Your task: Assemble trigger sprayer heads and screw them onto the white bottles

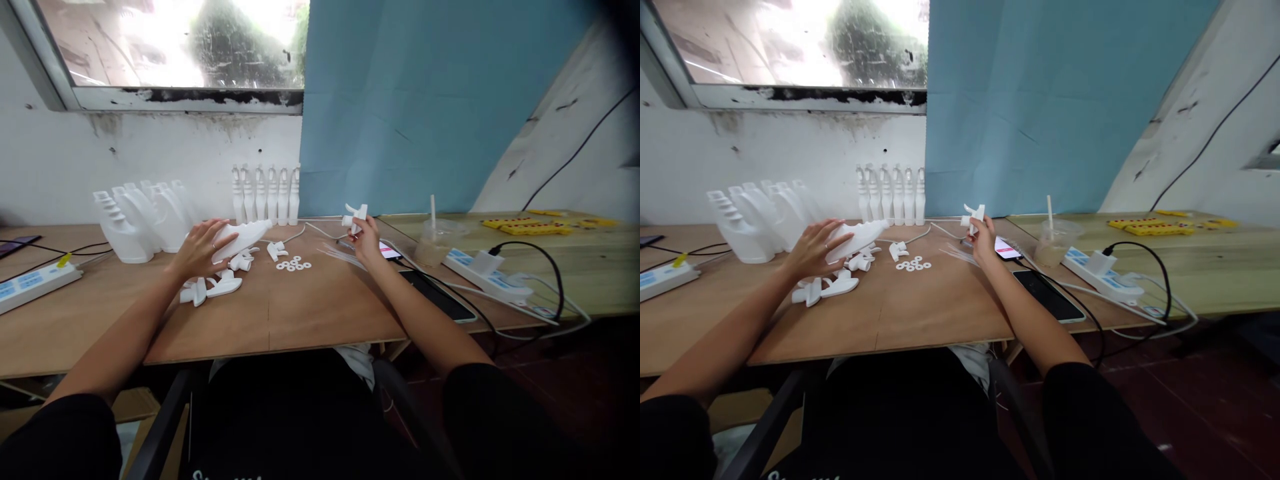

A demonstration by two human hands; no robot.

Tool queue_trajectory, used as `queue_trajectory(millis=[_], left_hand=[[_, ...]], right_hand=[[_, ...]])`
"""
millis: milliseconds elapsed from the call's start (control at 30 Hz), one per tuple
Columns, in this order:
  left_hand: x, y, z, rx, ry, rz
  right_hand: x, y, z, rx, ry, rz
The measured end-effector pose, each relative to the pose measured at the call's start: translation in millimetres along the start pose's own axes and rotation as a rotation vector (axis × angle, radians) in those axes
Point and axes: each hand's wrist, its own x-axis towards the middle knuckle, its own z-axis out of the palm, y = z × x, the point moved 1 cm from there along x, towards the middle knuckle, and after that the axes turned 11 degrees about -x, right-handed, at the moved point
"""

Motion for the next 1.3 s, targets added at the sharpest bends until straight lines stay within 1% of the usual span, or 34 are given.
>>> queue_trajectory(millis=[200,300,400,500,633,767,900,1000,1133,1200,1300], left_hand=[[-1.0,-1.9,0.8,0.015,0.0,0.005],[-1.5,-3.2,2.3,0.028,-0.012,0.022],[-0.7,-2.1,3.9,0.053,-0.045,0.052],[2.7,3.2,5.4,0.044,-0.068,0.098],[10.8,16.3,7.7,-0.012,-0.095,0.14],[17.5,29.9,10.1,0.007,-0.112,0.227],[19.4,35.9,11.7,0.076,-0.103,0.304],[19.4,36.9,12.3,0.107,-0.092,0.322],[19.1,37.8,13.2,0.123,-0.1,0.343],[18.8,38.3,13.5,0.128,-0.106,0.355],[18.5,39.2,13.4,0.133,-0.11,0.364]], right_hand=[[0.9,-1.9,-1.3,-0.03,0.011,-0.006],[-1.8,-1.1,1.7,-0.027,-0.024,0.002],[-9.2,-0.3,8.4,-0.046,-0.108,0.007],[-23.0,-0.6,19.1,-0.116,-0.226,-0.013],[-48.2,-1.6,36.7,-0.182,-0.401,-0.032],[-67.7,0.8,49.9,-0.191,-0.521,-0.021],[-75.0,5.3,54.8,-0.158,-0.591,-0.02],[-78.0,6.4,56.7,-0.139,-0.638,-0.009],[-85.5,4.6,60.4,-0.091,-0.723,0.052],[-88.7,4.2,61.6,-0.092,-0.745,0.076],[-90.0,5.4,61.6,-0.133,-0.744,0.077]])
